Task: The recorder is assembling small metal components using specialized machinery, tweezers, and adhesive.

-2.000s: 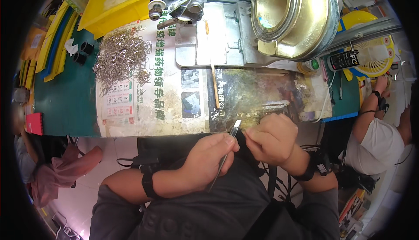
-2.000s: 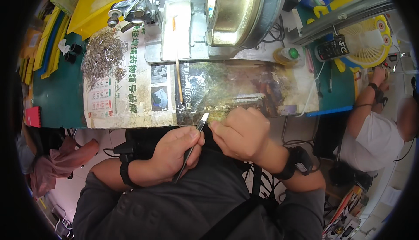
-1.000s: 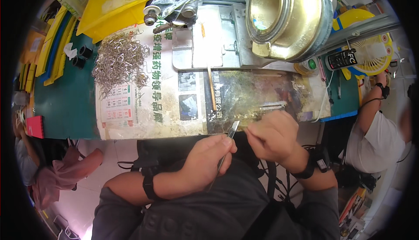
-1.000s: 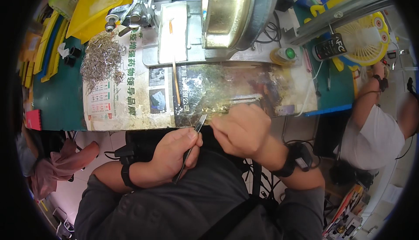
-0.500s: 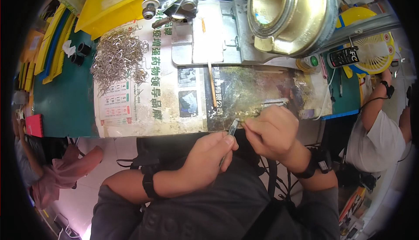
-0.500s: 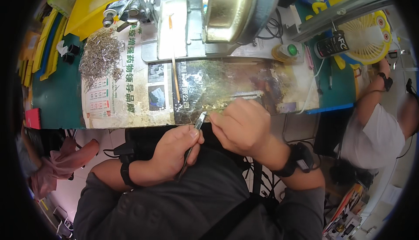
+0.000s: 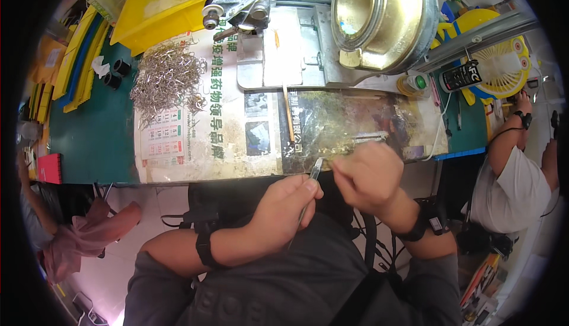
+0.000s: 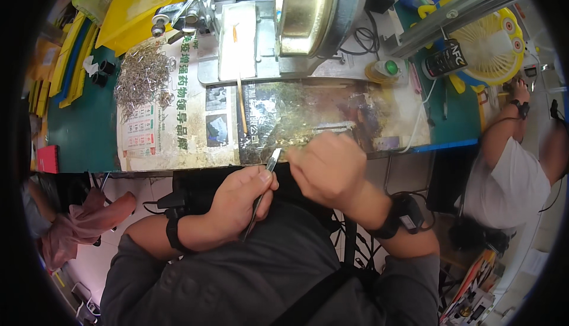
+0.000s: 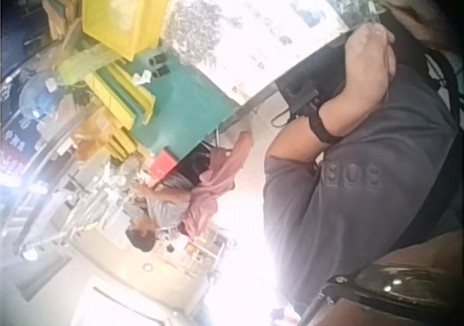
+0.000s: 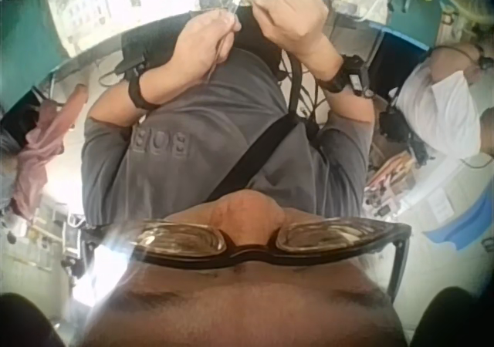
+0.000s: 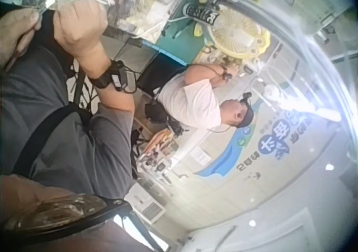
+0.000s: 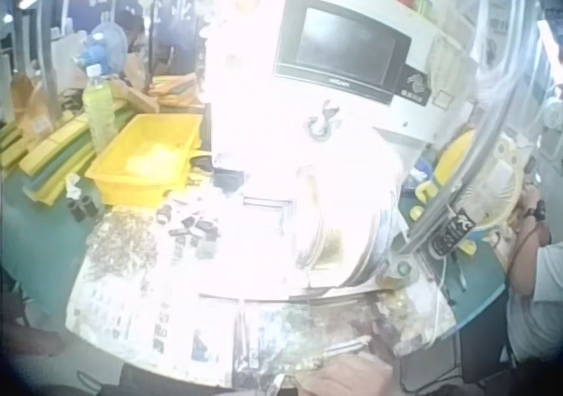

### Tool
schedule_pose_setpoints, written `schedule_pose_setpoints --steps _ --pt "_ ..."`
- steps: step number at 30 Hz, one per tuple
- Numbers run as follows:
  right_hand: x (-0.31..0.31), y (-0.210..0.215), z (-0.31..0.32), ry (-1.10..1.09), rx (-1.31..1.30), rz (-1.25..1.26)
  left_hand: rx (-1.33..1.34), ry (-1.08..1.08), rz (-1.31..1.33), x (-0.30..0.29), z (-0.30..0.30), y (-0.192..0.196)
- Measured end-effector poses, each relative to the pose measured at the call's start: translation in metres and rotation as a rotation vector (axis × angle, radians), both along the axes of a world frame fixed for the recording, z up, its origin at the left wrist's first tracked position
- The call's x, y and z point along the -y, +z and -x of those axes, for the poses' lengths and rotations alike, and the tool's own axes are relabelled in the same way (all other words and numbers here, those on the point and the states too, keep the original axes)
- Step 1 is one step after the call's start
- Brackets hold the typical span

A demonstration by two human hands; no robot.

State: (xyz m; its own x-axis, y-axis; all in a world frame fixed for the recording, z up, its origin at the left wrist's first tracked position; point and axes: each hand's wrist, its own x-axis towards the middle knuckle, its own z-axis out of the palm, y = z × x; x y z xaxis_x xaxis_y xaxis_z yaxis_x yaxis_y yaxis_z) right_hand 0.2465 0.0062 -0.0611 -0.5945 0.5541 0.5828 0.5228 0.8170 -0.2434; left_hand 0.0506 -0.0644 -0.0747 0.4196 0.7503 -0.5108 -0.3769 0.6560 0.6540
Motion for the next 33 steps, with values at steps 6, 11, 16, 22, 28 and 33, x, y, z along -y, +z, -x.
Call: schedule_pose_setpoints --steps 6,11,16,22,28,33 --pt "0.009 -0.002 0.003 0.048 -0.040 0.024 -0.020 -0.023 -0.003 -0.002 0.004 -0.002" --pt "-0.010 0.005 -0.012 -0.088 -0.045 0.040 0.049 -0.039 0.054 -0.006 0.008 0.003" --pt "-0.018 0.022 -0.066 -0.376 -0.329 0.118 -0.023 -0.178 -0.172 -0.001 0.022 -0.007" --pt "-0.024 0.044 -0.141 -0.637 -0.255 0.077 0.037 -0.199 -0.162 0.002 0.027 -0.006" --pt "-0.060 0.038 -0.189 -0.850 -0.145 0.095 0.082 -0.243 -0.170 -0.001 0.016 -0.006" --pt "-0.097 0.034 -0.176 -0.812 0.031 -0.053 0.094 -0.210 -0.176 -0.001 0.016 -0.003"
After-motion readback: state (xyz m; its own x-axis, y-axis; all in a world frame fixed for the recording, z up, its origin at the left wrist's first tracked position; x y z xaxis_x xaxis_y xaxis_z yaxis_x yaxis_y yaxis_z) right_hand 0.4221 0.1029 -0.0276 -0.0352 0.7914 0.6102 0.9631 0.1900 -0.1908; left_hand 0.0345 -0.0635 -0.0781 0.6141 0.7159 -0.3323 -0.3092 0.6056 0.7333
